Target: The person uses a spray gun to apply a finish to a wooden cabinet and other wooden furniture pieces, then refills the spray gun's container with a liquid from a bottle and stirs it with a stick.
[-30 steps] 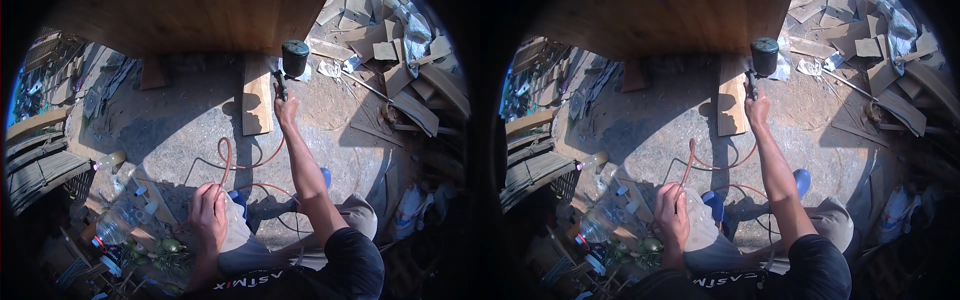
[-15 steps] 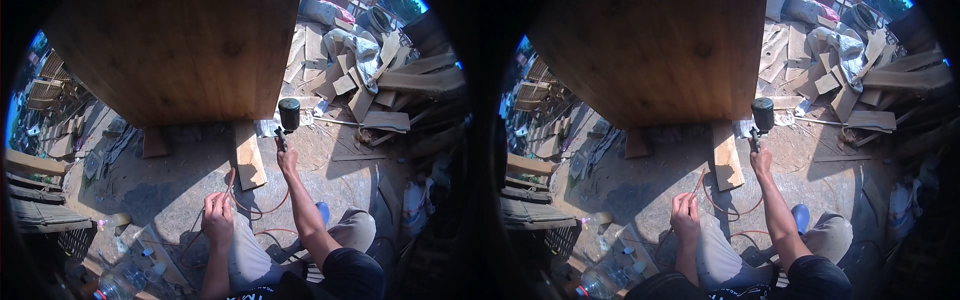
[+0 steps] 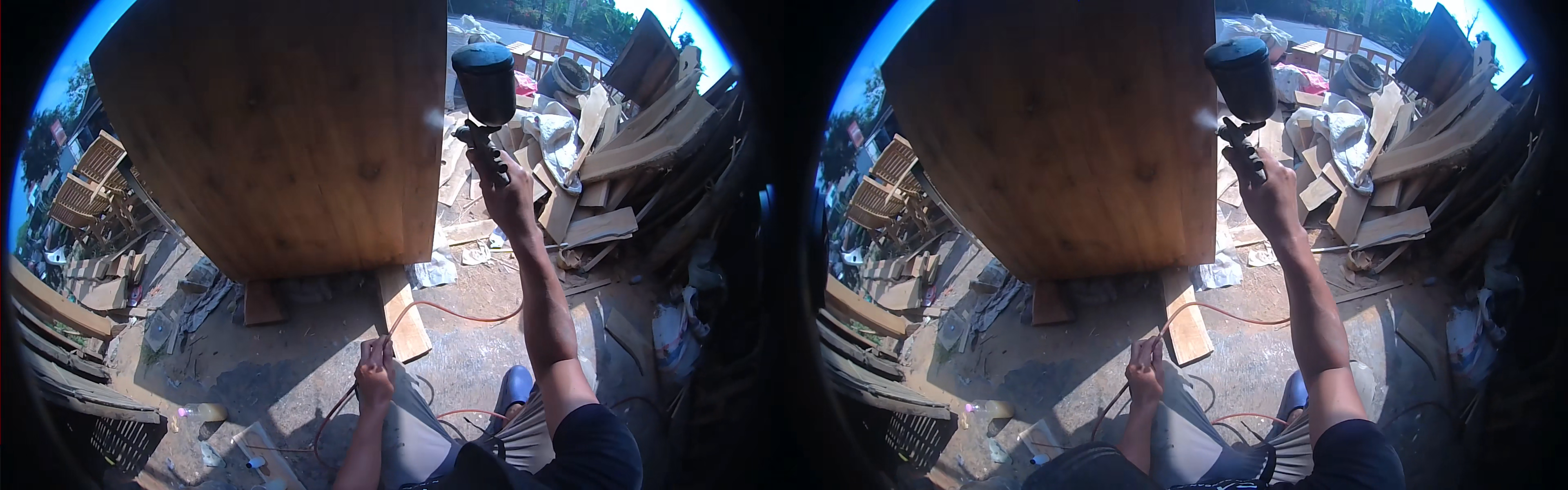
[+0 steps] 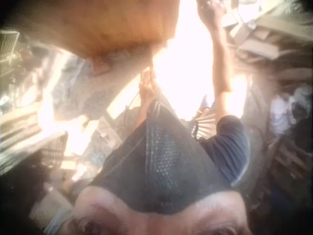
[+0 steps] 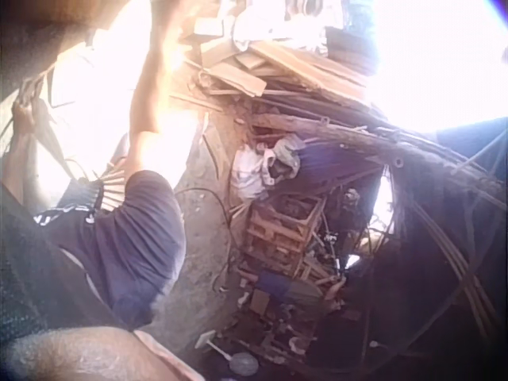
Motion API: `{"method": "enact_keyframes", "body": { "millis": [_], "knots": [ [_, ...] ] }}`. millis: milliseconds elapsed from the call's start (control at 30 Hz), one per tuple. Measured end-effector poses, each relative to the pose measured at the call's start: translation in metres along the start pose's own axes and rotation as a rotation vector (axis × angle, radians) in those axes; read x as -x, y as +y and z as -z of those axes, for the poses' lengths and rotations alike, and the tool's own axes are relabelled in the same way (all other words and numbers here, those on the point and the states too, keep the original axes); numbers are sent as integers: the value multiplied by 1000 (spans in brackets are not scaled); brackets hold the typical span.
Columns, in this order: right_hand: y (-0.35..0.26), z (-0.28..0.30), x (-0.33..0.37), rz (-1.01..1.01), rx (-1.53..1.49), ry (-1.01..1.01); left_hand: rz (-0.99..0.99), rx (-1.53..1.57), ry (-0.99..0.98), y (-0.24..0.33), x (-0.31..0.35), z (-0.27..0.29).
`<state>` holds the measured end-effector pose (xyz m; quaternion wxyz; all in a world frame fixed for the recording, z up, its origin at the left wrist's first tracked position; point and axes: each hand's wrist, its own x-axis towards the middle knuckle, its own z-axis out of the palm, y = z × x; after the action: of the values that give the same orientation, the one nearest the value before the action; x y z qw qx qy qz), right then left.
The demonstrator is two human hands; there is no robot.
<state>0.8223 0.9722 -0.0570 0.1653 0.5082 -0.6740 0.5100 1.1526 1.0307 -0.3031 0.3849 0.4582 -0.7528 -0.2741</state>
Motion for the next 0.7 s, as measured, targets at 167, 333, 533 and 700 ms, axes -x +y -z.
{"method": "enact_keyframes", "body": {
  "millis": [167, 333, 533, 700],
  "knots": [
    [-34, 30, -125, 578, 194, 211, -81, -110, -6, -9, 6, 5],
    [-57, 43, -239, 731, 307, 393, -124, -111, -38, -5, 26, 23],
    [-103, 59, -345, 752, 320, 458, -136, -88, -63, 8, 34, 35],
    [-145, 53, -388, 615, -227, 414, -100, -82, -38, 8, 29, 37]
  ]
}}
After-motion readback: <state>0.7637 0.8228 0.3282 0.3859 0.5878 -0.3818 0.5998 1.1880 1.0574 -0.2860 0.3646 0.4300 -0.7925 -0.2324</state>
